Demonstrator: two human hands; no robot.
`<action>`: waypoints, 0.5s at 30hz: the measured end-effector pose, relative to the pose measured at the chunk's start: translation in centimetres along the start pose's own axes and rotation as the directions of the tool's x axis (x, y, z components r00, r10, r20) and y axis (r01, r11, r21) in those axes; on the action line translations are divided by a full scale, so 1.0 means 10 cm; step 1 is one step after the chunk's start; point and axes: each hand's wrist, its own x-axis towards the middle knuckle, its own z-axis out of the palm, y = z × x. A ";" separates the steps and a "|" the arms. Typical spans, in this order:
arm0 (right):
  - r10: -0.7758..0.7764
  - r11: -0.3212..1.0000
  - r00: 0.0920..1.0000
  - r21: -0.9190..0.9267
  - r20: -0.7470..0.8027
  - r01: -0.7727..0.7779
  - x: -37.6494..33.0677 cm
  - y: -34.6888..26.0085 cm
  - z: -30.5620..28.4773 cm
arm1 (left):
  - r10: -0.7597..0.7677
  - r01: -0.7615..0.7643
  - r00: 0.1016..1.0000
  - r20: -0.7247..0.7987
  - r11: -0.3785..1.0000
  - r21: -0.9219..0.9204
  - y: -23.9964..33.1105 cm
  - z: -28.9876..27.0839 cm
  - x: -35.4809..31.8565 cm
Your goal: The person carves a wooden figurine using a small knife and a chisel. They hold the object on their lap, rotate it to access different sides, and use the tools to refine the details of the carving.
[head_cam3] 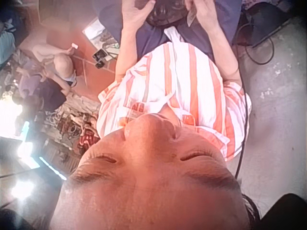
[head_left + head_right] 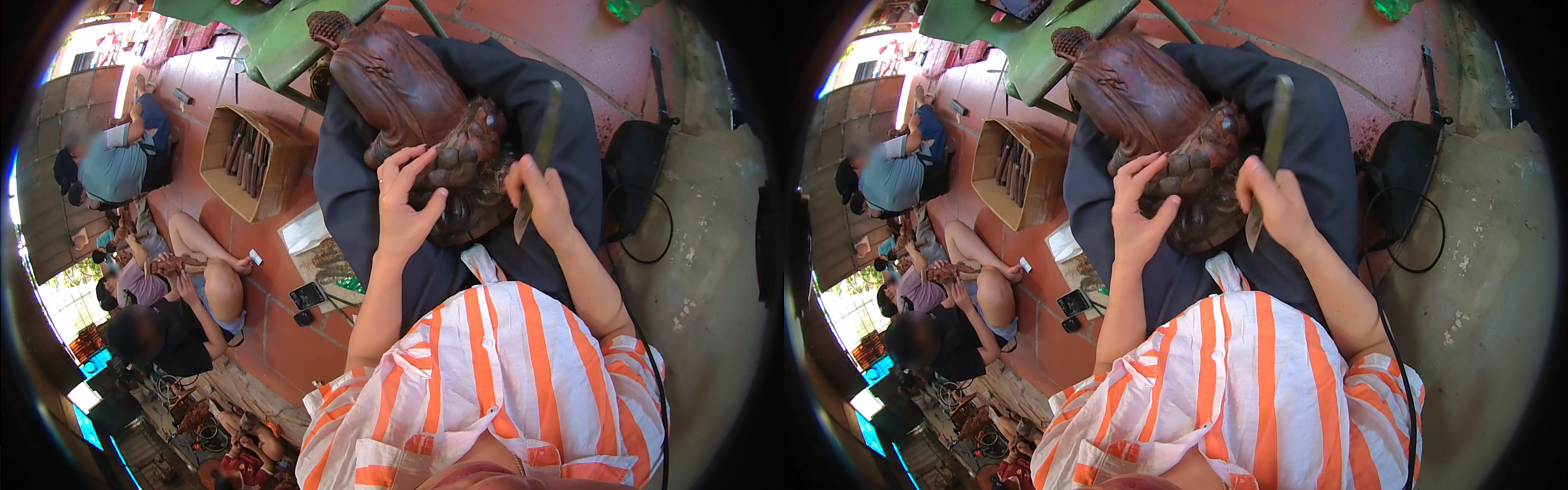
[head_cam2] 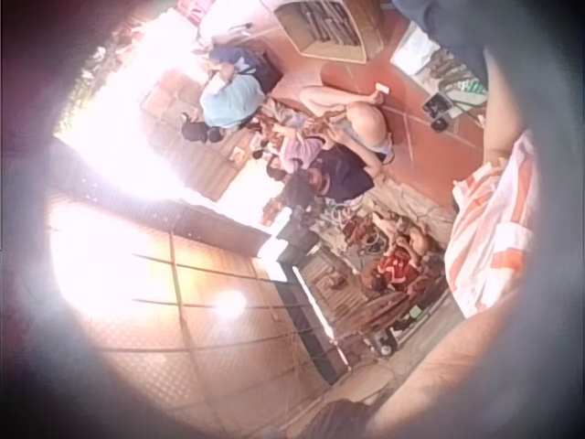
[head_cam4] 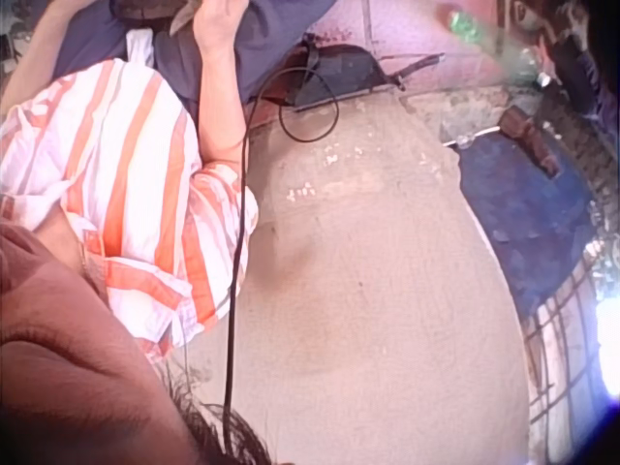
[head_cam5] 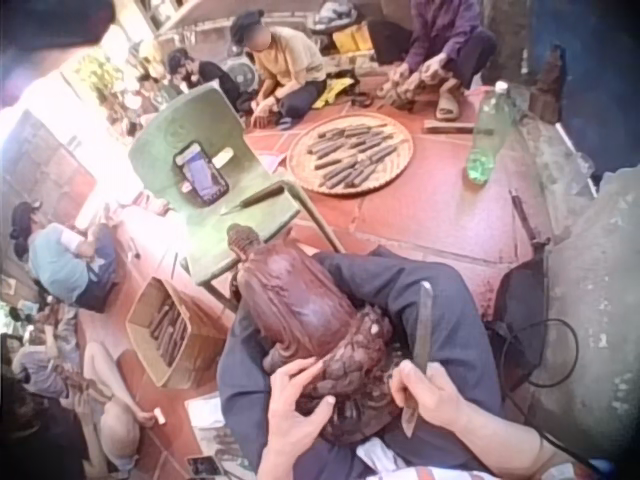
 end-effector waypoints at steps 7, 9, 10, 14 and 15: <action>0.195 0.961 0.800 -0.274 0.567 -0.039 -0.05 -0.10 0.07 | -0.009 -0.015 0.990 -0.142 0.986 -0.169 0.10 -0.04 0.01; 0.181 0.951 0.788 -0.310 0.589 0.014 -0.04 -0.16 0.10 | 0.016 -0.028 0.996 -0.083 0.990 -0.136 0.17 -0.05 0.02; 0.192 0.947 0.776 -0.320 0.601 0.012 -0.03 -0.20 0.11 | 0.019 -0.025 0.998 -0.053 0.992 -0.125 0.19 -0.05 0.02; 0.209 0.935 0.704 -0.349 0.678 0.059 -0.02 -0.25 0.13 | 0.021 -0.021 1.000 -0.009 0.994 -0.103 0.21 -0.05 -0.01; 0.180 0.947 0.700 -0.315 0.691 0.067 -0.04 -0.21 0.14 | 0.018 -0.022 1.000 -0.021 0.986 -0.164 0.20 -0.04 -0.02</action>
